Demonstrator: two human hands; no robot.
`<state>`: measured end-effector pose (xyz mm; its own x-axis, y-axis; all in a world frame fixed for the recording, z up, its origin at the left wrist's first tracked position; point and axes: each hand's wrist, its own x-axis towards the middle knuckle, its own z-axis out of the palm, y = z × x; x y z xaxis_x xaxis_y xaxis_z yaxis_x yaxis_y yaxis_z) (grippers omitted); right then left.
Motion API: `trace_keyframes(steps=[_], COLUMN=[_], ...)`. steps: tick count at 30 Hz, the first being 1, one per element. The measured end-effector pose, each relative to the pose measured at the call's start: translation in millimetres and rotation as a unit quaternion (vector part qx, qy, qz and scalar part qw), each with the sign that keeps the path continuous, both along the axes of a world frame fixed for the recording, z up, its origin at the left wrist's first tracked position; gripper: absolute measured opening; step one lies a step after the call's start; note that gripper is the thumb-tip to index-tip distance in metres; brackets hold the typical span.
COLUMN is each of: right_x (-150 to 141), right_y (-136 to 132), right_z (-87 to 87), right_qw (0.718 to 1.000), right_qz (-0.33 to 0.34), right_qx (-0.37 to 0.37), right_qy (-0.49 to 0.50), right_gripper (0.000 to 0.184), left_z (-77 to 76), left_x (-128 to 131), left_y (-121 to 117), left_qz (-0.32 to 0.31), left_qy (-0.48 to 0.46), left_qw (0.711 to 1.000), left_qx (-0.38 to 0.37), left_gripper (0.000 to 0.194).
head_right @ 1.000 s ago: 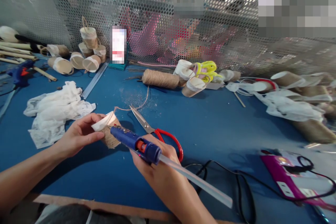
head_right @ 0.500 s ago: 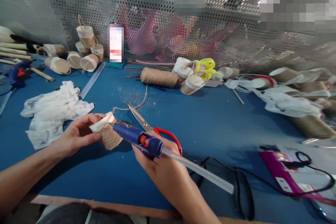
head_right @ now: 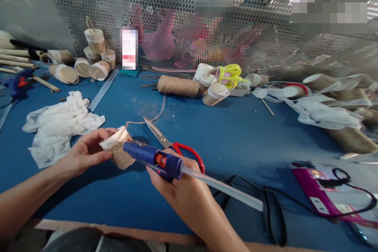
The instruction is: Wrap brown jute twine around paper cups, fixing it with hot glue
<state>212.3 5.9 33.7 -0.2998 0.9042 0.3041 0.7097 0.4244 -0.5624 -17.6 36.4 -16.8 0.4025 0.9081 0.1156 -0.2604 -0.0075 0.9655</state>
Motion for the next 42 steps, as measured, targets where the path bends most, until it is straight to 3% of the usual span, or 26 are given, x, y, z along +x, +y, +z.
trace_keyframes(steps=[2,6,13,19,29,38,42], right_x=[0.8,6.0,4.2,1.7,-4.0,7.9,8.8], right_y=[0.1,0.9,-1.4,0.5,-1.4,1.1,4.7], right_z=[0.1,-3.8,-1.2,-2.0,9.5,-3.0,0.1], right_qw=[1.0,1.0,0.999,1.0,0.996,0.999,0.999], right_qz=[0.019,-0.013,0.019,-0.022,0.037,-0.018,-0.006], right_qx=[-0.018,-0.025,-0.047,0.008,-0.083,-0.03,-0.047], right_qy=[0.003,0.0,-0.015,-0.013,-0.006,0.01,0.017], right_gripper=[0.017,0.015,0.016,0.015,0.014,0.009,0.018], left_z=[0.3,0.2,1.7,0.5,2.5,2.7,2.3], left_x=[-0.2,-0.5,0.5,0.0,2.1,0.3,-1.1], left_y=[0.3,0.7,0.5,0.1,-0.5,-1.6,-1.8], left_qz=[-0.003,0.005,-0.002,0.012,0.017,-0.003,-0.01], left_qy=[0.001,0.008,0.0,0.004,0.012,-0.026,-0.046], left_qw=[1.0,1.0,1.0,1.0,0.999,0.999,0.998], left_qx=[-0.003,0.004,-0.002,0.003,-0.032,-0.03,-0.049], left_gripper=[0.011,0.011,0.012,0.011,0.013,0.012,0.014])
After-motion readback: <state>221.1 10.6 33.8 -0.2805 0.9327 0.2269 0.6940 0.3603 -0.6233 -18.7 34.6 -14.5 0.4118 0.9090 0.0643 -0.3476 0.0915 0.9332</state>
